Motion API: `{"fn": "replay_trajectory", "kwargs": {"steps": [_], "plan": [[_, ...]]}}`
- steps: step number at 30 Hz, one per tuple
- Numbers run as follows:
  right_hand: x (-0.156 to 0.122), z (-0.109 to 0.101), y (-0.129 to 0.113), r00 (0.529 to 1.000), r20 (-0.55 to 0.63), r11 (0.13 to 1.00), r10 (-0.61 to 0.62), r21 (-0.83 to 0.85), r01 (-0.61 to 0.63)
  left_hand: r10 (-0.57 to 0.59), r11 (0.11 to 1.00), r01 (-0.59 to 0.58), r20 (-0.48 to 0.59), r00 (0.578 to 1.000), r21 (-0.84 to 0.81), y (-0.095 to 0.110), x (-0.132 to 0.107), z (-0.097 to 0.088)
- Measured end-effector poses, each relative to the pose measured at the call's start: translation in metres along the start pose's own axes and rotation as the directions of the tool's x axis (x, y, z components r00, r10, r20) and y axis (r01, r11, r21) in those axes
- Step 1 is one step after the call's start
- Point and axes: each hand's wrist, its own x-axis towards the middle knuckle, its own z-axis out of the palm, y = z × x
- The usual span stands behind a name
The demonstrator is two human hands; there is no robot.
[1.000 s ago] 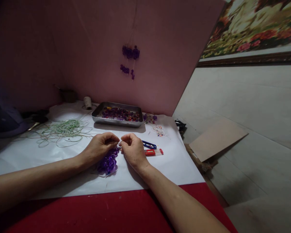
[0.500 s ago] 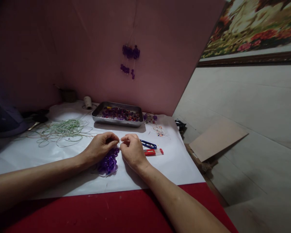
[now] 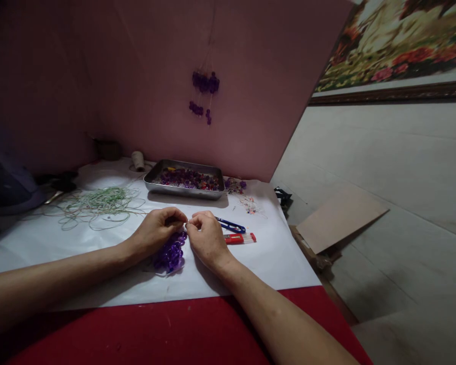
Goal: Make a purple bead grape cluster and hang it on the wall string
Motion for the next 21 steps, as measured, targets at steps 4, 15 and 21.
{"fn": "replay_trajectory", "kwargs": {"steps": [4,15,21], "plan": [[0.0001,-0.0002,0.0015,1.000,0.013,1.000,-0.021,0.000,0.021,0.023,0.997,-0.020,0.031,0.999,-0.076,-0.0013,-0.0003,0.0010],[0.0005,-0.0017,-0.0021,0.999,0.046,0.999,-0.029,-0.022,0.030,0.023,1.000,-0.023,0.017,1.000,0.001,0.0028,-0.0005,-0.0003],[0.0012,-0.0006,-0.0009,0.999,0.043,1.000,-0.012,-0.024,0.013,0.012,1.000,-0.012,0.016,1.000,0.004,0.0029,-0.0009,0.0004]]}}
